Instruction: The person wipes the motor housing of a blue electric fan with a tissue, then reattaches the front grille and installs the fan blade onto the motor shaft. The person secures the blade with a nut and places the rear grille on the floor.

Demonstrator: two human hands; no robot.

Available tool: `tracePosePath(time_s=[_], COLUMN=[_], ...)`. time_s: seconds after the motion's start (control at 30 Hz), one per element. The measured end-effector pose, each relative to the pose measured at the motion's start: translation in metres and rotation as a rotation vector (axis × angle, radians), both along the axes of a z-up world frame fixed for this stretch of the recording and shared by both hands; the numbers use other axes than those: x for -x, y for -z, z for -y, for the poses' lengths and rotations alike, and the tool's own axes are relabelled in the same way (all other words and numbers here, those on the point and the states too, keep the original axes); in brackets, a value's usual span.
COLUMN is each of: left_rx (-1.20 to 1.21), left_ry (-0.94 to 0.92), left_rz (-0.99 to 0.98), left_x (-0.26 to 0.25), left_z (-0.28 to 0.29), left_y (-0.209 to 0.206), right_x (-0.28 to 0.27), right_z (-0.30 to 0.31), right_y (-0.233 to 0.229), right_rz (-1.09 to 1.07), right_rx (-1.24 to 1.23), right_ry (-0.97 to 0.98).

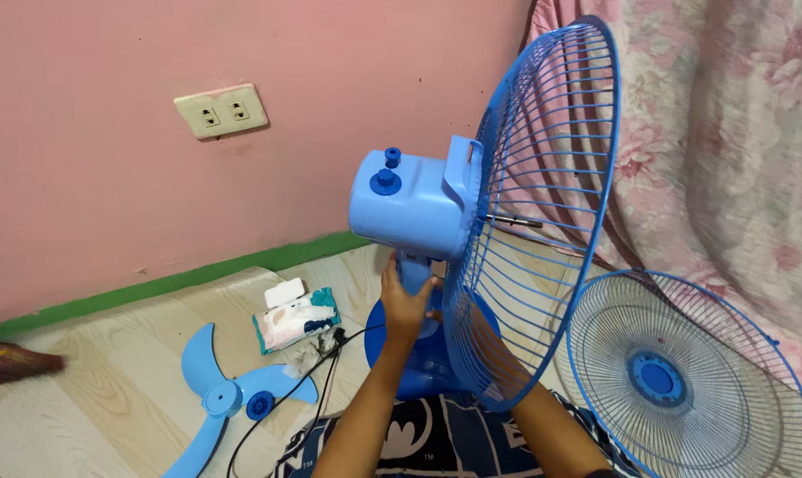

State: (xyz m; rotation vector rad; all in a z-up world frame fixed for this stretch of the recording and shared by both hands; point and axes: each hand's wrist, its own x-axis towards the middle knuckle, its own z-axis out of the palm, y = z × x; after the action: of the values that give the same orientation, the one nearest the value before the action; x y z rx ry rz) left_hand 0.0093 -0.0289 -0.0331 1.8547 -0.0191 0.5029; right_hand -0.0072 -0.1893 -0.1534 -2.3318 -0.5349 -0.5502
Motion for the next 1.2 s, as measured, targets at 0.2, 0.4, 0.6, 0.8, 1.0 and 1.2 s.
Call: tracePosePath(time_s=[0.2, 0.4, 0.6, 0.8, 1.0, 1.2], left_rx=[0.061, 0.060, -0.042, -0.086, -0.090, -0.141], left_ry=[-0.075, -0.076, -0.191, -0.140, -0.084, 0.043], left_rz=[0.060, 0.018, 0.041, 0.049, 0.016, 0.078], left_x=[0.001, 0.004, -0.003, -0.007, -0.012, -0.029], left_z=[0.013, 0.013, 0.019, 0.010, 0.003, -0.009], left_y=[0.004, 0.001, -0.001, 0.000, 0.001, 0.007], right_x=[-0.008, -0.010, -0.008, -0.005, -0.005, -0.011], right_z=[0.006, 0.003, 0.007, 0.000, -0.013, -0.025], right_y=[0.001, 0.004, 0.008, 0.013, 0.017, 0.028], right_rz=[0.008, 0.010, 0.016, 0.024, 0.040, 0.074], right_rx=[0.025, 0.031, 0.030, 0.001, -0.062, -0.135], right_ry=[-0.036, -0.046, -0.034, -0.023, 0.022, 0.078])
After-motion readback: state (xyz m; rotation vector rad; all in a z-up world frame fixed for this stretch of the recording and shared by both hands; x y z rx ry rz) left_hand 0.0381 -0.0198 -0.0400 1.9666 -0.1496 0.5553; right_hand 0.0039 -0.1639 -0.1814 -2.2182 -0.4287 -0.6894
